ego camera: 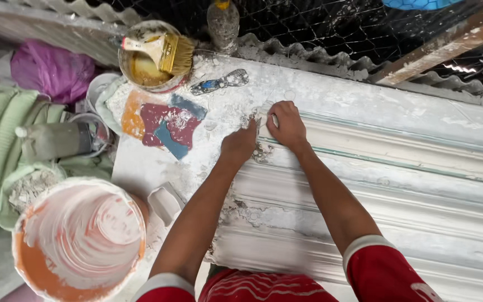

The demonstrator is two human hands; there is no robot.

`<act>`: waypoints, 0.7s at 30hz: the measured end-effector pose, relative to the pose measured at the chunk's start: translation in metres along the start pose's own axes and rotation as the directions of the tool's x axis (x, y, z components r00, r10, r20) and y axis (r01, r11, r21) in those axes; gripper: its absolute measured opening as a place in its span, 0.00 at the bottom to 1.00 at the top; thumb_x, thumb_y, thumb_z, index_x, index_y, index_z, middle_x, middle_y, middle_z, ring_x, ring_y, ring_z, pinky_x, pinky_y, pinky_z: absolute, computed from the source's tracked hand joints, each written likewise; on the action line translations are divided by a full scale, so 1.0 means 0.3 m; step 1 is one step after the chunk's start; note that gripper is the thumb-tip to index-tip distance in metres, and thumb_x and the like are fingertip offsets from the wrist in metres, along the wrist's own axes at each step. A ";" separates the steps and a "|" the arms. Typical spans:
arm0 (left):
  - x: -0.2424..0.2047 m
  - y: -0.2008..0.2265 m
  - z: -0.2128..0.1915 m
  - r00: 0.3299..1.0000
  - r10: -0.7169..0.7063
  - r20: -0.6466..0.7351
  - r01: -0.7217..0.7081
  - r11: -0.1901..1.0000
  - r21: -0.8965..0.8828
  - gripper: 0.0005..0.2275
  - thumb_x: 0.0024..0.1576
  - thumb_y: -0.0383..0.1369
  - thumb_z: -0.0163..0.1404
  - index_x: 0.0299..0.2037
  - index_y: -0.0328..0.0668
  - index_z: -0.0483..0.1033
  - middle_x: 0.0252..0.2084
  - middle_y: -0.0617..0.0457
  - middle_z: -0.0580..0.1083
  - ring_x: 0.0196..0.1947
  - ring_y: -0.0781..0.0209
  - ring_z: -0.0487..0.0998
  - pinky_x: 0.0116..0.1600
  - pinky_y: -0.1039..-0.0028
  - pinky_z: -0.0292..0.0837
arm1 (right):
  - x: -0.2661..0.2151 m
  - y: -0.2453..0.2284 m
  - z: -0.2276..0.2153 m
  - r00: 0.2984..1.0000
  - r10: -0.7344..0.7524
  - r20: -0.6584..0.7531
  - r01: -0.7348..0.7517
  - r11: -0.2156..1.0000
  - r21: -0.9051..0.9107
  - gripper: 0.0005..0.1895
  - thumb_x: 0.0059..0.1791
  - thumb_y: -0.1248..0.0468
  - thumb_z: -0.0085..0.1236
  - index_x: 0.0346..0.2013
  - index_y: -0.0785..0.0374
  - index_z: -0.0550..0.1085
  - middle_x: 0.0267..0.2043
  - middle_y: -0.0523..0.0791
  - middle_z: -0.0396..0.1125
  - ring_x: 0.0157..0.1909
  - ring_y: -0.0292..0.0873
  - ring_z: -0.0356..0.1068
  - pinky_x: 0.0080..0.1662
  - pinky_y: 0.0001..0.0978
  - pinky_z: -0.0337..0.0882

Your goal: The person uses a small metal putty knife to scrape and smooth the edges and grooves of long white plaster molding strips resting on a workbench. The person moves along the length of the molding, clearing excess plaster from the channels by hand and with the tool.

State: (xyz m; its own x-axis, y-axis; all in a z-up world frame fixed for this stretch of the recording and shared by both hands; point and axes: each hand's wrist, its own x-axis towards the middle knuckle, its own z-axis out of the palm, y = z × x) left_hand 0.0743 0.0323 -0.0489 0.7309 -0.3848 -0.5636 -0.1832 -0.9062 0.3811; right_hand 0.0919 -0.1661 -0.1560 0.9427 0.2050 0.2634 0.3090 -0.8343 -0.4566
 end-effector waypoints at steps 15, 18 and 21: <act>0.037 0.005 0.083 0.999 0.045 -0.006 -0.043 0.985 0.169 0.15 0.64 0.24 0.34 0.62 0.34 0.54 0.40 0.38 0.79 0.40 0.42 0.83 0.42 0.51 0.79 | 0.006 -0.054 -0.018 0.995 -0.067 -0.080 0.051 0.980 -0.191 0.08 0.57 0.56 0.42 0.43 0.53 0.69 0.37 0.42 0.57 0.46 0.48 0.64 0.46 0.41 0.64; -0.006 0.087 -0.016 0.999 -0.026 0.048 0.024 0.999 0.036 0.16 0.65 0.24 0.33 0.63 0.32 0.55 0.45 0.34 0.78 0.44 0.40 0.83 0.46 0.48 0.78 | 0.002 -0.064 -0.014 0.999 -0.019 -0.046 0.009 0.978 -0.206 0.10 0.58 0.58 0.39 0.49 0.52 0.68 0.39 0.41 0.59 0.46 0.47 0.65 0.47 0.41 0.63; 0.029 0.114 -0.036 0.990 -0.072 0.119 0.074 0.997 -0.019 0.17 0.65 0.24 0.31 0.64 0.29 0.56 0.50 0.33 0.78 0.49 0.37 0.81 0.50 0.44 0.76 | -0.002 -0.053 -0.005 1.000 0.002 -0.028 -0.008 0.980 -0.201 0.10 0.58 0.59 0.38 0.52 0.51 0.67 0.41 0.41 0.60 0.48 0.46 0.65 0.49 0.41 0.63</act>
State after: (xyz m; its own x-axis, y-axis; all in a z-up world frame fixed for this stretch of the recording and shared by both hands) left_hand 0.0815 -0.0001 -0.0327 0.6586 -0.3370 -0.6728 -0.1159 -0.9289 0.3518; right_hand 0.0863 -0.1536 -0.1476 0.9393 0.1888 0.2864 0.2701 -0.9217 -0.2784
